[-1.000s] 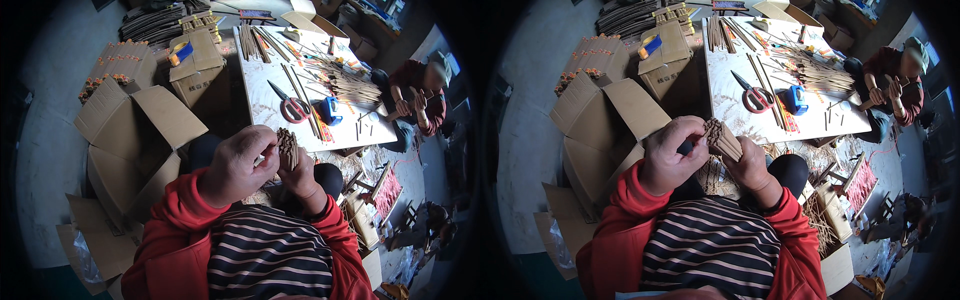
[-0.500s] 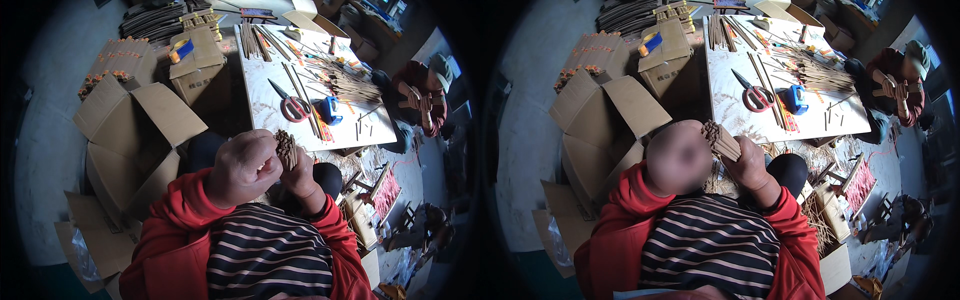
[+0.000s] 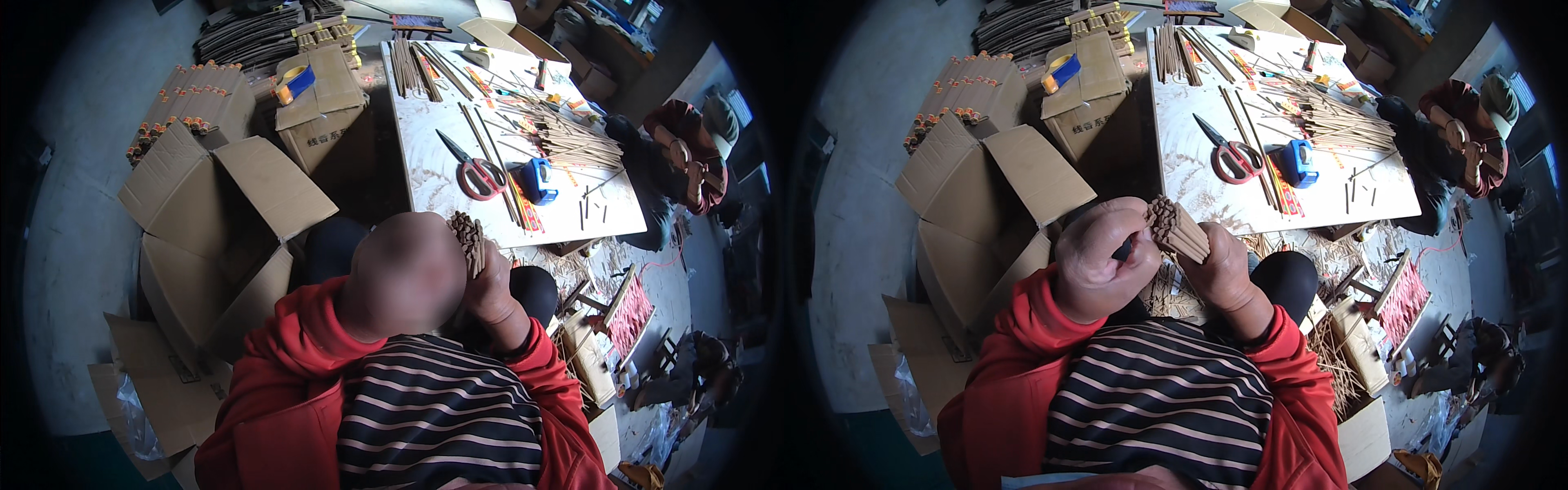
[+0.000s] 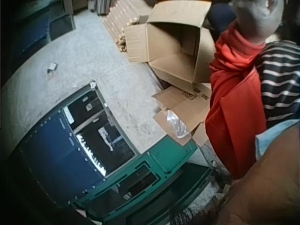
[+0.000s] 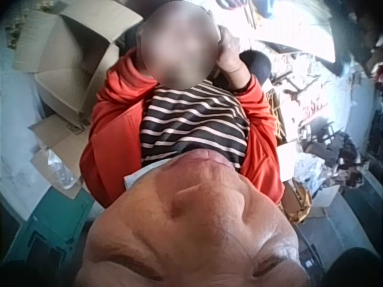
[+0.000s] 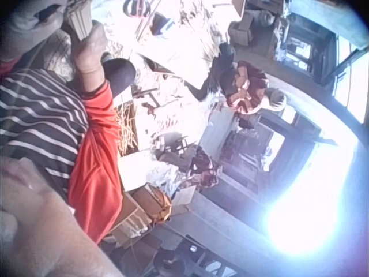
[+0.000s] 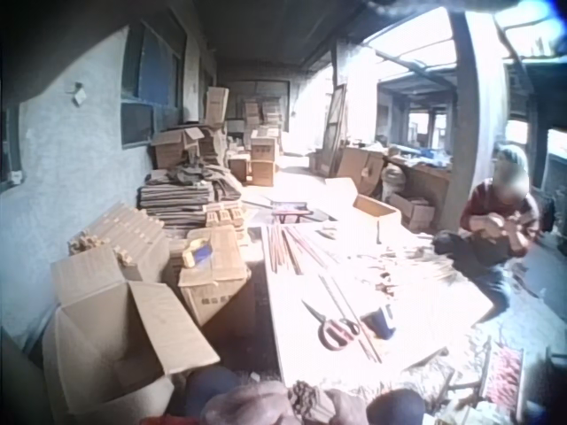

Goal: The person gathers thin wooden sticks, trims their ends with scissors, and wraps a small paper label around the bundle to secure it. The person repeats this process for multiple bundles, aligning the sticks and adjusting the label before setting each bundle aside.

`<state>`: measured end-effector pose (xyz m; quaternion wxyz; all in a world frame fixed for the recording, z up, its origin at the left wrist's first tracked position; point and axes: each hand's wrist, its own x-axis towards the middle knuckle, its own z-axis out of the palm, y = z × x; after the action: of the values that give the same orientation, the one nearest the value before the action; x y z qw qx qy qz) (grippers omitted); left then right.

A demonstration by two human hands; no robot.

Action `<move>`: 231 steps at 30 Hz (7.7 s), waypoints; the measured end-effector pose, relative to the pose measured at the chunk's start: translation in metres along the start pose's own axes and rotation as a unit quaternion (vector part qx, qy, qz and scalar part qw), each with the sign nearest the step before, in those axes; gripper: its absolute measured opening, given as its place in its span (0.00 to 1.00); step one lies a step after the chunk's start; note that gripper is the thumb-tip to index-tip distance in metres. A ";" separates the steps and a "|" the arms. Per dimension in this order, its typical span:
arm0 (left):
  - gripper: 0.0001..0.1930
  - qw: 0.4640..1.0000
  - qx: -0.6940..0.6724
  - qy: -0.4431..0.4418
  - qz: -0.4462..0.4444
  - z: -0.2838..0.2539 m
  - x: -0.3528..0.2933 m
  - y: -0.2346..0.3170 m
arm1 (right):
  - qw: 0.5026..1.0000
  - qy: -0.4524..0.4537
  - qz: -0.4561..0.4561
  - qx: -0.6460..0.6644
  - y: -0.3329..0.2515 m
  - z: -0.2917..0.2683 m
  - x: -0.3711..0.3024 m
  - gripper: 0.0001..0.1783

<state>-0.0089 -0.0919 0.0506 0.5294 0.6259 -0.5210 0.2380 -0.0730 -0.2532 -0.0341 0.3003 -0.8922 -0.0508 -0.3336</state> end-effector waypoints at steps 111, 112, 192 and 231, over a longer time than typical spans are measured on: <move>0.19 0.981 -0.061 -0.159 -0.090 0.008 0.047 0.011 | 0.967 -0.063 -0.066 0.239 -0.042 -0.034 0.041 0.24; 0.19 0.982 -0.048 -0.172 -0.059 0.003 0.052 0.019 | 0.961 -0.085 -0.080 0.252 -0.042 -0.042 0.038 0.24; 0.14 0.902 -0.114 -0.215 -0.357 0.019 -0.083 -0.012 | 0.902 -0.106 0.128 0.399 -0.004 -0.026 -0.034 0.09; 0.17 0.924 -0.013 -0.188 -0.332 0.009 -0.077 -0.002 | 0.913 -0.081 0.180 0.356 -0.011 -0.031 -0.028 0.06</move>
<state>-0.0355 -0.0696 -0.0185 0.4786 0.7891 -0.3765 -0.0803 -0.1151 -0.2591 -0.0274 0.6482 -0.7440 -0.0289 -0.1598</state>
